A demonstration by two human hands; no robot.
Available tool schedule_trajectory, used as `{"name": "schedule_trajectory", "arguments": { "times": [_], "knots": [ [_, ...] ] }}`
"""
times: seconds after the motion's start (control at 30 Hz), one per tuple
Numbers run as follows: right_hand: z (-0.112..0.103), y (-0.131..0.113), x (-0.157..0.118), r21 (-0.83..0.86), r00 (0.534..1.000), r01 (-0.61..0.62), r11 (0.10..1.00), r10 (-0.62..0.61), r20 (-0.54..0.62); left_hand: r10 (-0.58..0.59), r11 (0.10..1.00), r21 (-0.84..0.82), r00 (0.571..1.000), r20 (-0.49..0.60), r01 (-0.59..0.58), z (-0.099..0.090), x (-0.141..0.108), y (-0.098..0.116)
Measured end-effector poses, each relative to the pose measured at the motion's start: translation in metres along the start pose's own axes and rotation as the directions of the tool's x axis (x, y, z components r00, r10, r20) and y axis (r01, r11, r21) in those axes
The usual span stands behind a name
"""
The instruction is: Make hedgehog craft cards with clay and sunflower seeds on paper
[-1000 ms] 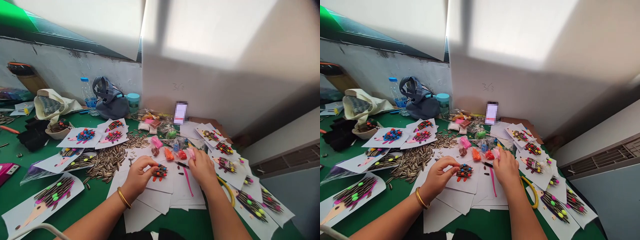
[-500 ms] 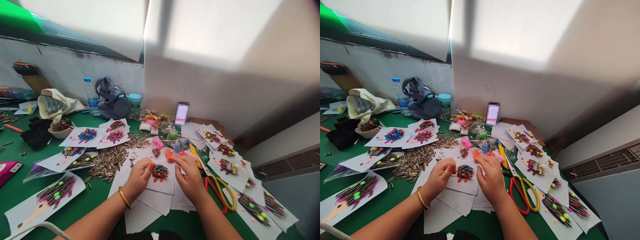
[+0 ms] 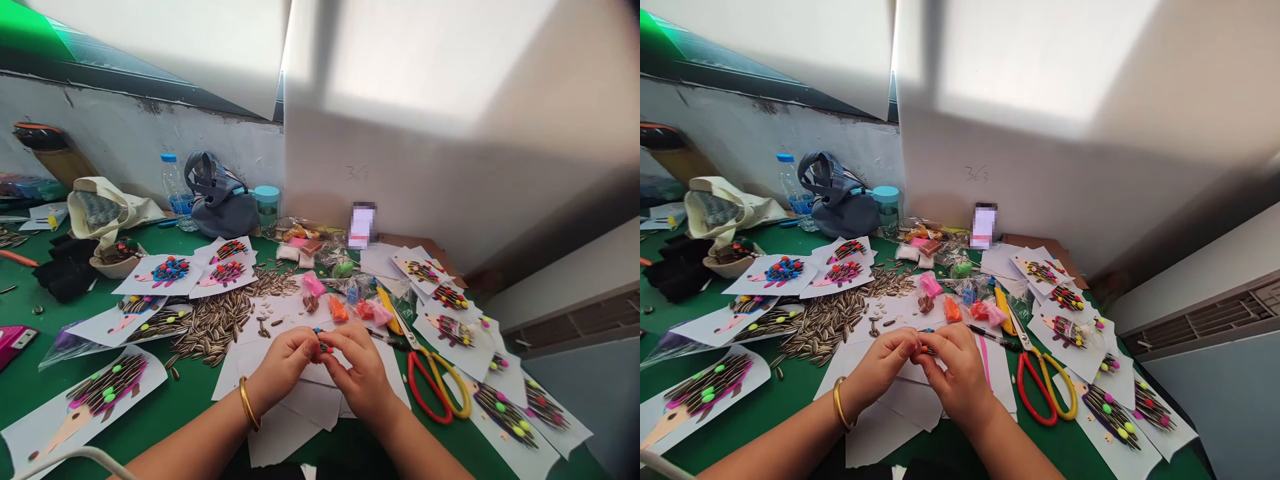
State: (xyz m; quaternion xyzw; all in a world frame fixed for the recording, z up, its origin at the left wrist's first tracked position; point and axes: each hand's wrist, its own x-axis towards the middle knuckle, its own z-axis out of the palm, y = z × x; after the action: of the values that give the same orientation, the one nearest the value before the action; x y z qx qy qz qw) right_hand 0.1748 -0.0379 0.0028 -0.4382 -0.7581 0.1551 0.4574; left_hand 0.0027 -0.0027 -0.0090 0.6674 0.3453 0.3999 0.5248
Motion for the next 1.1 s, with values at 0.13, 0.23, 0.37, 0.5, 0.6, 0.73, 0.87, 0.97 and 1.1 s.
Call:
{"name": "schedule_trajectory", "arguments": {
  "times": [0.13,0.23,0.37,0.5,0.6,0.73,0.87,0.97,1.1],
  "knots": [
    [0.002,-0.005,0.002,0.118,0.997,-0.069,0.991,0.065,0.035,-0.002,1.000,0.005,0.999,0.055,0.002,0.004,-0.003,0.001],
    [0.002,-0.006,0.002,0.177,0.997,-0.081,0.981,0.081,0.008,-0.053,0.998,-0.043,0.997,0.054,0.055,0.007,-0.005,0.003],
    [0.004,-0.012,0.000,0.120,0.998,-0.009,0.993,0.016,-0.054,-0.253,0.872,-0.444,0.966,-0.045,0.207,0.013,-0.006,0.011],
    [0.014,-0.021,0.000,-0.016,0.987,0.158,0.987,-0.159,-0.006,-0.353,0.531,-0.784,0.925,0.140,0.321,0.017,-0.005,0.023],
    [0.020,-0.023,0.001,-0.138,0.982,0.188,0.972,-0.188,0.013,-0.339,0.427,-0.827,0.913,0.229,0.366,0.012,-0.002,0.027],
    [0.020,-0.021,-0.002,-0.245,0.972,0.225,0.943,-0.200,0.122,-0.324,0.357,-0.890,0.931,0.165,0.282,0.001,0.002,0.023],
    [0.021,-0.019,-0.006,-0.261,0.953,0.291,0.920,-0.256,0.160,-0.336,0.268,-0.923,0.925,0.179,0.276,-0.003,0.002,0.019],
    [0.022,-0.015,-0.008,-0.326,0.968,0.246,0.913,-0.212,0.136,-0.343,0.230,-0.930,0.919,0.197,0.285,-0.002,0.001,0.020],
    [0.021,-0.013,-0.009,-0.303,0.950,0.305,0.903,-0.269,0.155,-0.352,0.224,-0.941,0.922,0.163,0.252,-0.002,0.001,0.021]
  ]
}}
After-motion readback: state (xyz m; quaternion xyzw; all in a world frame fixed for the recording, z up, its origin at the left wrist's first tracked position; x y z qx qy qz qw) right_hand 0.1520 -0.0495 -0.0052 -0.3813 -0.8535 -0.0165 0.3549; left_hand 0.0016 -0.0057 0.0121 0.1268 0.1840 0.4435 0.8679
